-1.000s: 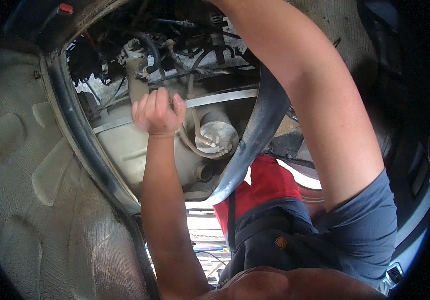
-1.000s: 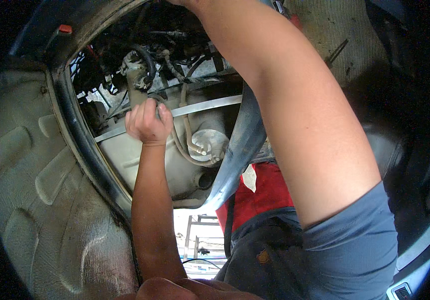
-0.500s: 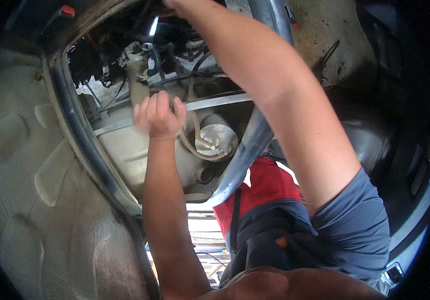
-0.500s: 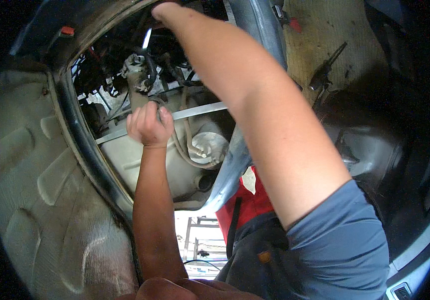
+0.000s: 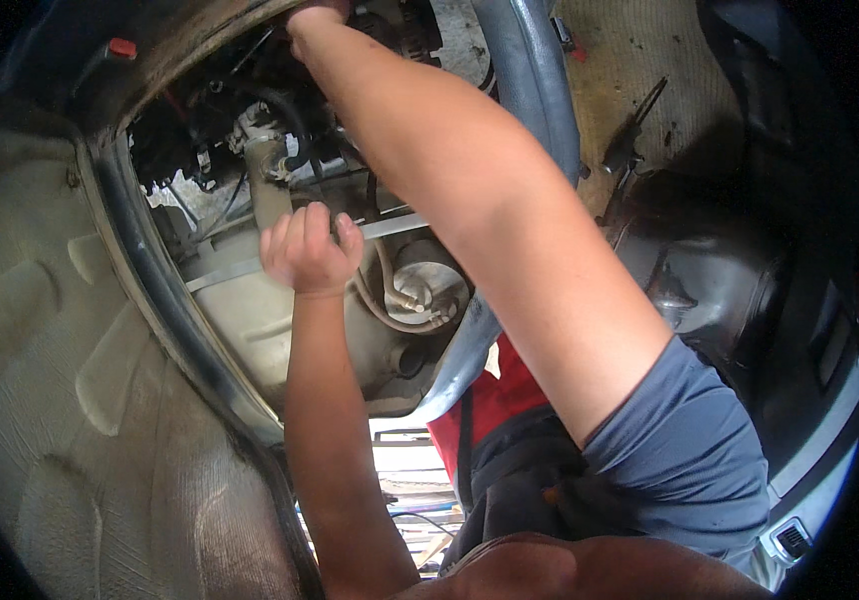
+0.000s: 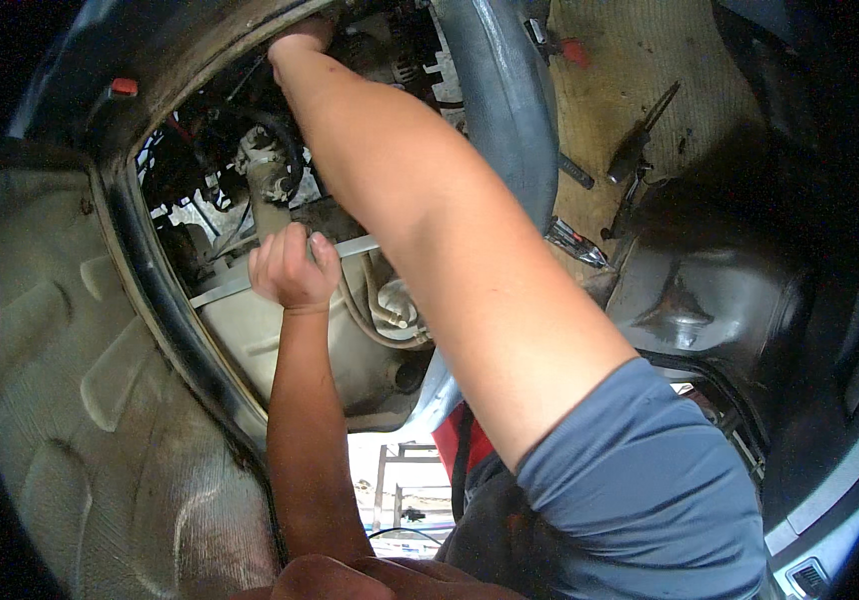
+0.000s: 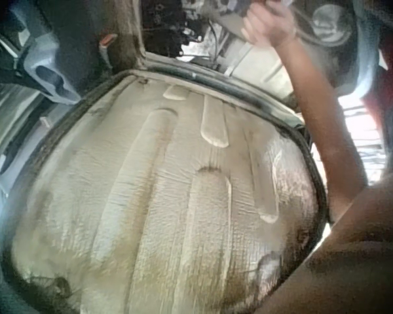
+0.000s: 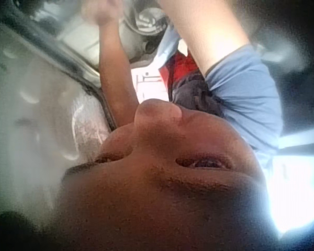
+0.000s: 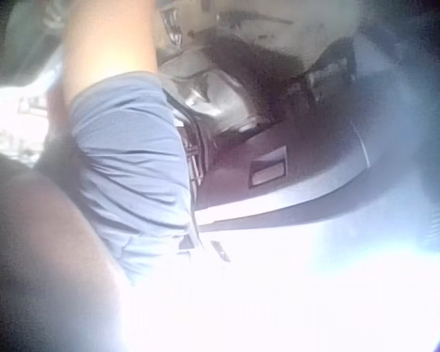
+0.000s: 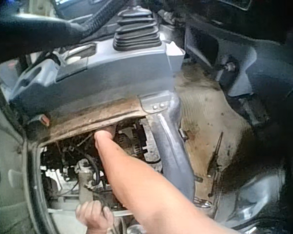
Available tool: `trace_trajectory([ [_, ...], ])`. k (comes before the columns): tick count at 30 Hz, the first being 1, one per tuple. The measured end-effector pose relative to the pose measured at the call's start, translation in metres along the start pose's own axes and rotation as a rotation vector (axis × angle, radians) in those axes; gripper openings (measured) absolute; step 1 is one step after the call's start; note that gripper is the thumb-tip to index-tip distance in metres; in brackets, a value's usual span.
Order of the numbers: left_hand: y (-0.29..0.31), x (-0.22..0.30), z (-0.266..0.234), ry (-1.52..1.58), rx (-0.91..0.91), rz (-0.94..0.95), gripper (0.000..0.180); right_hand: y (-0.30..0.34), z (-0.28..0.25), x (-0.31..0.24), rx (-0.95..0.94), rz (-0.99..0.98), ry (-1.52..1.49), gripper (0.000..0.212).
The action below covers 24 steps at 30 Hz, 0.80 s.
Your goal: The person works under the hood of a vehicle, using a wrench to tighten bolts and adjusting hoses and connectors within the engine bay. The hands manipulate various engine components, including hoses and metal parts, while tools are used to secure connections.
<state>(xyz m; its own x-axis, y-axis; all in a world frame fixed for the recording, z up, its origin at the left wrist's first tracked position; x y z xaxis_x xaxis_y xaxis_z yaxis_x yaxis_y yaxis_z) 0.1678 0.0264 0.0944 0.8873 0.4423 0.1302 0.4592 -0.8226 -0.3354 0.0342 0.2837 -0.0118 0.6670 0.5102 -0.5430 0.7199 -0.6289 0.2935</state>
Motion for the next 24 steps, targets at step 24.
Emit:
trace_trajectory([
  [24,-0.001,0.001,-0.003,0.003,-0.002,0.004,0.021,0.011,-0.012,0.033,-0.081,-0.034,-0.046,0.033],
])
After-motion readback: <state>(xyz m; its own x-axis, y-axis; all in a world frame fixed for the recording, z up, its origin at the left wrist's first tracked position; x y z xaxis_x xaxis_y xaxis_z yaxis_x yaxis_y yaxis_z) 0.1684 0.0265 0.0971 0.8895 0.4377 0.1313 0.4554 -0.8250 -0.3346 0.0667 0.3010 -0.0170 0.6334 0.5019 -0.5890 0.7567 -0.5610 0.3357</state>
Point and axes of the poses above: each hand's wrist, its own y-axis away from the middle knuckle, its own z-axis out of the palm, x = y × z, the point moved 5 cm from there along -y, towards the middle knuckle, and after that the axes turned 3 degrees about -x, right-handed, at the moved point
